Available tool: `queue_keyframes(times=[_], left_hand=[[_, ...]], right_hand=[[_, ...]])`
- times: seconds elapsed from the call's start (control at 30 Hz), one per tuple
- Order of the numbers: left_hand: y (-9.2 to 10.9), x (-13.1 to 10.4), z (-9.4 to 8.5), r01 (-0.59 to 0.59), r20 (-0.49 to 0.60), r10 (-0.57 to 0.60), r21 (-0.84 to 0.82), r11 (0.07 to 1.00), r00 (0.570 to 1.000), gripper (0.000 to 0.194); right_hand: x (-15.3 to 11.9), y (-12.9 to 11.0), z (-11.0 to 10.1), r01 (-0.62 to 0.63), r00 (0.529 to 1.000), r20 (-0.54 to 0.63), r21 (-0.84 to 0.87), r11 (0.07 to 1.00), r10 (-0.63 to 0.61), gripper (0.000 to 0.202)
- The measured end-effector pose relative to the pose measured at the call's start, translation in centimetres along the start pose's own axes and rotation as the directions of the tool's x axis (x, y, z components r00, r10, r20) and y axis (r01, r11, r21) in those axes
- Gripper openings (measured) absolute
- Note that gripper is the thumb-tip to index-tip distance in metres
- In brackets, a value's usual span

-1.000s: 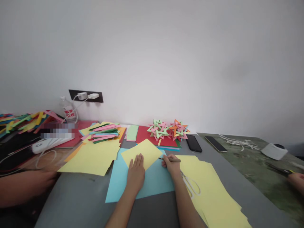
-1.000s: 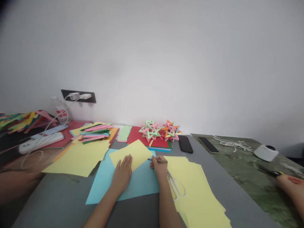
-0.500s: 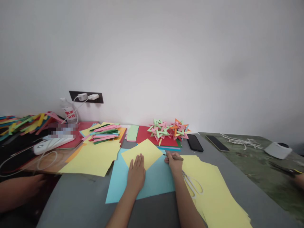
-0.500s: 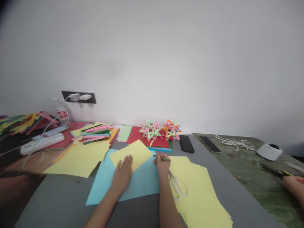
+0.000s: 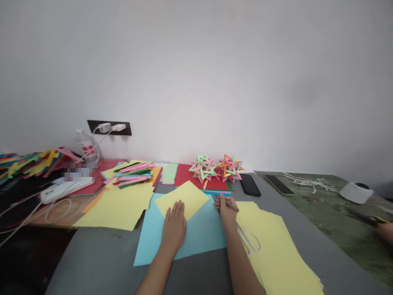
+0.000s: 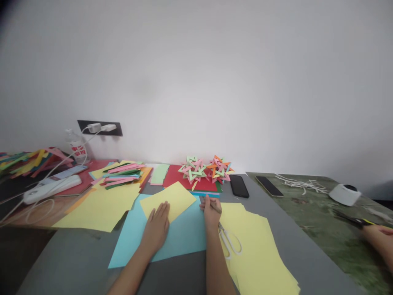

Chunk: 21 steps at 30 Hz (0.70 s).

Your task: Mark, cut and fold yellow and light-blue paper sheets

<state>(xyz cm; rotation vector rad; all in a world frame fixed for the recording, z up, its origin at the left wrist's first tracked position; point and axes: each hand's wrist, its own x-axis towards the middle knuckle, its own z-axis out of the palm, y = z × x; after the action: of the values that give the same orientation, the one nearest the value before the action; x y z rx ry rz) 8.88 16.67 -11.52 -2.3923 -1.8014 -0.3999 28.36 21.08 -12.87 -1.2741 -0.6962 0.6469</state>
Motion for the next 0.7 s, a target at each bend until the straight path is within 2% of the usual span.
queue_keyframes(times=[0.1, 0.17, 0.23, 0.3, 0.4, 0.47, 0.6, 0.7], left_hand=[[-0.3, 0.3, -0.7, 0.057, -0.089, -0.060, -0.041, 0.998, 0.994, 0.049], [-0.9, 0.9, -1.5, 0.183, -0.154, -0.184, -0.024, 0.983, 0.971, 0.050], [-1.8, 1.6, -2.3, 0.316, -0.189, -0.307, 0.020, 0.949, 0.933, 0.056], [-2.9, 2.2, -3.0, 0.348, -0.172, -0.335, 0.052, 0.936, 0.926, 0.061], [-3.9, 2.7, -3.4, 0.255, -0.135, -0.246, 0.056, 0.965, 0.960, 0.063], [-4.0, 2.7, -3.4, 0.207, -0.129, -0.199, 0.051, 0.977, 0.971, 0.062], [-3.3, 2.6, -3.3, 0.223, -0.130, -0.229, -0.059, 0.973, 0.965, 0.054], [-2.5, 2.3, -3.3, 0.155, -0.188, -0.220, -0.309, 0.938, 0.957, 0.048]], right_hand=[[0.4, -0.3, -1.2, 0.210, 0.976, -0.001, -0.252, 0.945, -0.217, 0.031], [0.6, -0.5, -2.0, 0.312, 0.939, 0.036, -0.506, 0.804, -0.341, 0.031], [0.7, -0.6, -2.7, 0.292, 0.933, 0.061, -0.708, 0.643, -0.356, 0.037], [0.6, -0.7, -3.0, 0.215, 0.947, 0.046, -0.825, 0.523, -0.317, 0.042], [0.3, -0.6, -3.0, 0.148, 0.958, 0.033, -0.908, 0.392, -0.285, 0.043], [0.2, -0.4, -3.0, 0.129, 0.961, 0.033, -0.932, 0.337, -0.276, 0.042], [0.1, 0.0, -3.1, 0.123, 0.970, 0.046, -0.941, 0.316, -0.239, 0.035], [0.1, 0.0, -3.3, 0.163, 0.970, 0.090, -0.930, 0.329, -0.226, 0.036]])
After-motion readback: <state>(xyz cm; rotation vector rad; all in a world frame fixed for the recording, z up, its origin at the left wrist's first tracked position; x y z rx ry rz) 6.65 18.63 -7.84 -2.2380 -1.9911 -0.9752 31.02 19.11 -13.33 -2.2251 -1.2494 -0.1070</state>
